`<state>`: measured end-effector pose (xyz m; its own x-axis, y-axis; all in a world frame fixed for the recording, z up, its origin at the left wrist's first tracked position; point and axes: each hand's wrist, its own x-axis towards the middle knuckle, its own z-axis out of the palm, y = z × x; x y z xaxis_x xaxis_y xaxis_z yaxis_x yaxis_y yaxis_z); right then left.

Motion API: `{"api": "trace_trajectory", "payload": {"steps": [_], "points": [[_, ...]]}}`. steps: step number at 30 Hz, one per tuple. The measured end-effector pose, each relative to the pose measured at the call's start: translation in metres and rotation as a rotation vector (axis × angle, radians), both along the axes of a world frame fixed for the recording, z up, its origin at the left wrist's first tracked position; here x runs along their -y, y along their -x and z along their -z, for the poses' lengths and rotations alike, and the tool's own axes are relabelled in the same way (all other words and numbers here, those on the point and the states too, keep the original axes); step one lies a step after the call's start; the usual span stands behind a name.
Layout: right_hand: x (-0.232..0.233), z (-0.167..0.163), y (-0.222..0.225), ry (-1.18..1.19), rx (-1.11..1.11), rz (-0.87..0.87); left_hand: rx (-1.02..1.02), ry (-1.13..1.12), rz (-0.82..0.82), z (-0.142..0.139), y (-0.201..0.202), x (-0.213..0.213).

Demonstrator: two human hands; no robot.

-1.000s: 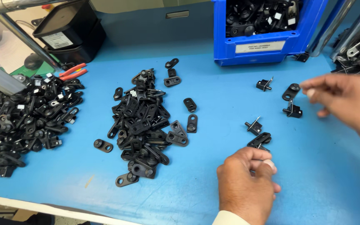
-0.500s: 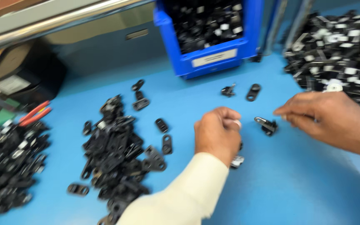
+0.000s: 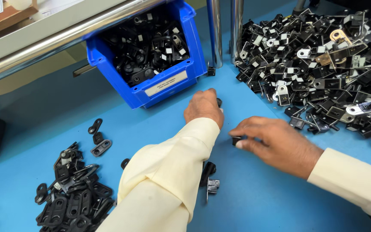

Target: The person sits at a blue workbench assembling small black plastic hinge parts. They pick up a plastic bracket, insert a metal pin into it by hand, press the pieces together, and place the finished assembly into a blue bin, repeating this cycle with parts taken from piles on the bench.

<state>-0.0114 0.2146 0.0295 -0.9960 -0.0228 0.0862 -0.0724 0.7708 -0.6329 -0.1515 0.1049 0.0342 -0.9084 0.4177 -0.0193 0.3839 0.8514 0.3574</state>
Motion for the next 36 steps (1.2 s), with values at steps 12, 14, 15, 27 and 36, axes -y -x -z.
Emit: {"api": "trace_trajectory", "payload": {"steps": [12, 14, 15, 27, 36], "points": [[-0.035, 0.016, 0.016, 0.026, -0.089, -0.21, 0.815, -1.074, -0.408, 0.014, -0.053, 0.049], [-0.037, 0.019, 0.009, -0.09, 0.21, -0.032, 0.946, -1.238, -0.44, 0.02, -0.064, 0.055], [-0.037, 0.02, 0.006, -0.148, 0.354, 0.063, 0.993, -1.275, -0.445, 0.022, -0.07, 0.055], [-0.015, 0.019, -0.045, -0.038, 0.369, 0.097, 0.622, -0.924, -0.469, -0.007, -0.119, 0.049], [-0.029, 0.034, -0.095, 0.014, 0.186, 0.27, 0.437, -0.673, -0.288, -0.021, -0.154, 0.032]]}}
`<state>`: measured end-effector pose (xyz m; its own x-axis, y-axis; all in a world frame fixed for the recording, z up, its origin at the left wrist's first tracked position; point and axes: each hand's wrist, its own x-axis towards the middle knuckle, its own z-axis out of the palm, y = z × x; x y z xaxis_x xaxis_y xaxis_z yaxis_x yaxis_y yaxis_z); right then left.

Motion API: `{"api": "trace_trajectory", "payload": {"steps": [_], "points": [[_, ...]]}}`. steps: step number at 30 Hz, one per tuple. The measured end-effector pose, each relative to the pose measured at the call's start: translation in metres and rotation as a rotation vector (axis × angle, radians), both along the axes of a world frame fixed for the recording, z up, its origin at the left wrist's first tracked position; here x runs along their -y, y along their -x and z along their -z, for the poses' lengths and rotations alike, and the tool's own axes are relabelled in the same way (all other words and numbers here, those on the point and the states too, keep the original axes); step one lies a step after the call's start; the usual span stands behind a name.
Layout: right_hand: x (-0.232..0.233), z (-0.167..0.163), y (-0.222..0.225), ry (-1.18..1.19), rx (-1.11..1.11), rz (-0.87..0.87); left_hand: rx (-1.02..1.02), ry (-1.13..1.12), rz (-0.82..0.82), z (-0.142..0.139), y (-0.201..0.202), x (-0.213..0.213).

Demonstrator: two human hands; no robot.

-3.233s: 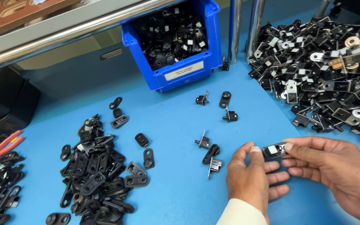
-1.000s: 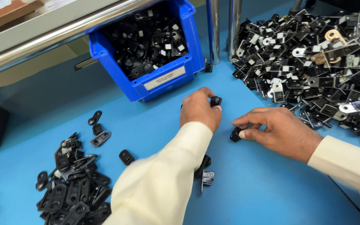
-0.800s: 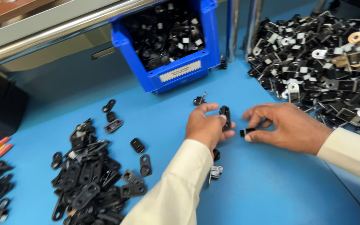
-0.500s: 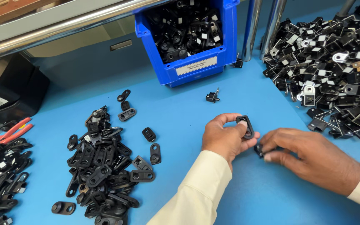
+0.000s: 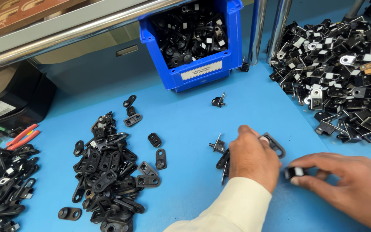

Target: The person sits at a blue workbench assembling small black plastic hinge parts. They pick up a plastic bracket, insert a metal pin into it by hand, press the pieces together, and place the finished assembly into a blue bin, repeating this cycle with parts taken from piles on the bench.

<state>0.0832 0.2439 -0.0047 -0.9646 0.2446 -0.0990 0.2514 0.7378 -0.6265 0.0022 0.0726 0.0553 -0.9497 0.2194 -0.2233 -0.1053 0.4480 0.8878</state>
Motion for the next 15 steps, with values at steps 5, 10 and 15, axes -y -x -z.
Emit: {"api": "trace_trajectory", "payload": {"steps": [5, 10, 15], "points": [[-0.009, -0.004, 0.0, -0.168, 0.027, 0.22, -0.028, 0.176, 0.071, -0.004, -0.014, -0.007], [-0.006, -0.009, 0.005, -0.36, 0.088, 0.174, -0.14, 0.334, 0.093, -0.004, -0.018, -0.011], [-0.005, -0.008, 0.01, -0.479, 0.091, 0.086, -0.1, 0.24, 0.019, -0.001, -0.016, -0.012]]}}
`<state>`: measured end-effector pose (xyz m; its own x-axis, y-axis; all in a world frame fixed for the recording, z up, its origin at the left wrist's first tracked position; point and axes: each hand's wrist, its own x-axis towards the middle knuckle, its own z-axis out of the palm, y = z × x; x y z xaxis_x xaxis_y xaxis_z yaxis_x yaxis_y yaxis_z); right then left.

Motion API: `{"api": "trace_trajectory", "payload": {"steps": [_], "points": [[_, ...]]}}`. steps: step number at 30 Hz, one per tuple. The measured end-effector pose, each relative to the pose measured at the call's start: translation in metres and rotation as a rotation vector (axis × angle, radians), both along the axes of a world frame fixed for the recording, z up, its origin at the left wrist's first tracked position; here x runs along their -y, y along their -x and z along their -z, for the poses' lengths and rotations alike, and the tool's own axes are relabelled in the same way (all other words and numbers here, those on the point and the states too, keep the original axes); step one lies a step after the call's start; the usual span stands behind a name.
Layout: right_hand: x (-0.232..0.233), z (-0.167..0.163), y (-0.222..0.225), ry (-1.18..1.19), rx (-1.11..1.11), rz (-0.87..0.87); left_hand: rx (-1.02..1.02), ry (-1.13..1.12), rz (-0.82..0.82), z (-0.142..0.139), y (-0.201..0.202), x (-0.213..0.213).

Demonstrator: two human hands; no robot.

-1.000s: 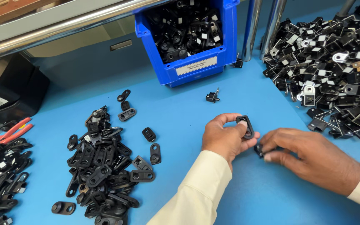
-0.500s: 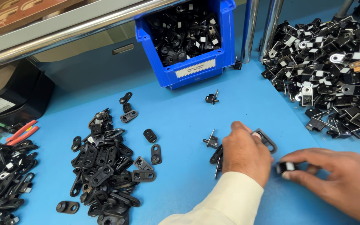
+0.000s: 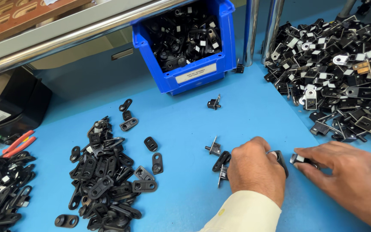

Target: The person sits at a blue workbench assembling small black plastic hinge parts. They pick up a plastic bracket, insert a metal pin into it by hand, press the pieces together, and place the finished assembly into a blue bin, repeating this cycle with parts taken from piles on the bench.

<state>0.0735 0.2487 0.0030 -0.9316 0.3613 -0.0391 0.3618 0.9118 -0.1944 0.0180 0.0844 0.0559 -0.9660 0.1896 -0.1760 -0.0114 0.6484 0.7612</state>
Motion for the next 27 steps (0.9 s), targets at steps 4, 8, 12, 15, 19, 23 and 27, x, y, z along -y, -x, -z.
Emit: {"api": "trace_trajectory", "payload": {"steps": [4, 8, 12, 15, 19, 23, 27], "points": [[-0.009, -0.002, 0.002, 0.33, -0.099, 0.117, 0.02, -0.044, -0.017, 0.004, -0.002, -0.001], [-0.007, -0.007, -0.005, 0.834, -0.186, 0.412, 0.003, -0.038, -0.024, 0.006, -0.004, -0.005], [0.01, -0.007, -0.015, 0.953, -0.306, 0.424, 0.019, -0.011, 0.002, 0.006, -0.006, -0.011], [0.017, -0.005, -0.012, 0.957, -0.226, 0.573, 0.013, 0.002, 0.033, 0.004, -0.007, -0.014], [0.016, 0.001, -0.011, 0.967, -0.235, 0.502, 0.07, 0.021, 0.054, 0.002, -0.008, -0.017], [0.014, 0.015, -0.011, 0.865, -0.266, 0.44, 0.084, 0.025, 0.093, 0.0, -0.008, -0.021], [0.007, 0.026, -0.013, 0.789, -0.28, 0.385, 0.112, 0.025, 0.096, 0.002, -0.007, -0.022]]}}
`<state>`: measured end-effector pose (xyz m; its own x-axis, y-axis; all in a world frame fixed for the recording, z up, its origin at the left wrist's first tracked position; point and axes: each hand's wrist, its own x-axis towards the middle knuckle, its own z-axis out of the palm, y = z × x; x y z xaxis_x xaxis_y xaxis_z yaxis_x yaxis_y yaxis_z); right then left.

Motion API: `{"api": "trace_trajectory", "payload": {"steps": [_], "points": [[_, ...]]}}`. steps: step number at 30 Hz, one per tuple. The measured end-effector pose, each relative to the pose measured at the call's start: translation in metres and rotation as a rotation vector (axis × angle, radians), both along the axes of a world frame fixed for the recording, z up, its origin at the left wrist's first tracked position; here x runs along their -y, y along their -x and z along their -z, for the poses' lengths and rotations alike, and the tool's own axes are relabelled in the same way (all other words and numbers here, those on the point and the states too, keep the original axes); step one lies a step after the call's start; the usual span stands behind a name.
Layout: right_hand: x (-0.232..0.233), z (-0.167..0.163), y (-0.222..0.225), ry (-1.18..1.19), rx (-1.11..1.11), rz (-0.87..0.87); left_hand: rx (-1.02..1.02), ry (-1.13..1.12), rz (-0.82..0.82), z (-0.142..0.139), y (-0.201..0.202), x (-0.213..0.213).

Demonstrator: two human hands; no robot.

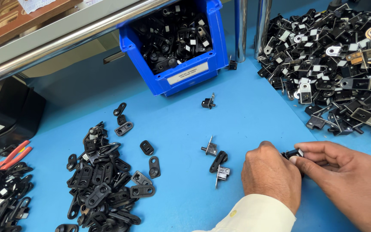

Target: The person sits at a blue workbench assembling small black plastic hinge parts. They pick up a plastic bracket, insert a metal pin into it by hand, press the pieces together, and place the finished assembly into a blue bin, repeating this cycle with parts taken from piles on the bench.

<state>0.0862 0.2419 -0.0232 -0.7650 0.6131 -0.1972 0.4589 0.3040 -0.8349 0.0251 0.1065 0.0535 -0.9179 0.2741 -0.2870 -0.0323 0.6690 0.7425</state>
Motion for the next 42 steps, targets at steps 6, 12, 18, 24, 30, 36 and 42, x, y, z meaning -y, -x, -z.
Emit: {"api": "trace_trajectory", "payload": {"steps": [6, 12, 18, 24, 30, 36, 42], "points": [[-0.015, -0.016, 0.002, -0.306, 0.079, -0.356, -0.032, 0.001, 0.022, 0.007, 0.006, 0.001], [-0.014, -0.036, 0.019, -0.265, 0.307, -0.387, -0.05, 0.043, 0.085, 0.007, 0.004, 0.002], [-0.014, -0.02, 0.019, 0.187, 0.104, -0.183, -0.134, 0.053, 0.097, 0.0, -0.007, 0.001], [-0.016, -0.018, 0.02, 0.347, 0.069, -0.065, -0.147, 0.027, 0.097, 0.0, -0.012, 0.002], [-0.016, -0.032, 0.027, 0.449, 0.251, 0.027, 0.017, -0.105, -0.035, -0.002, -0.013, 0.004], [-0.017, -0.024, 0.028, 0.528, 0.156, 0.07, 0.141, -0.107, -0.137, -0.013, -0.01, 0.003], [-0.011, -0.019, 0.024, 0.567, 0.075, 0.118, 0.09, -0.104, -0.037, -0.007, -0.02, 0.005]]}}
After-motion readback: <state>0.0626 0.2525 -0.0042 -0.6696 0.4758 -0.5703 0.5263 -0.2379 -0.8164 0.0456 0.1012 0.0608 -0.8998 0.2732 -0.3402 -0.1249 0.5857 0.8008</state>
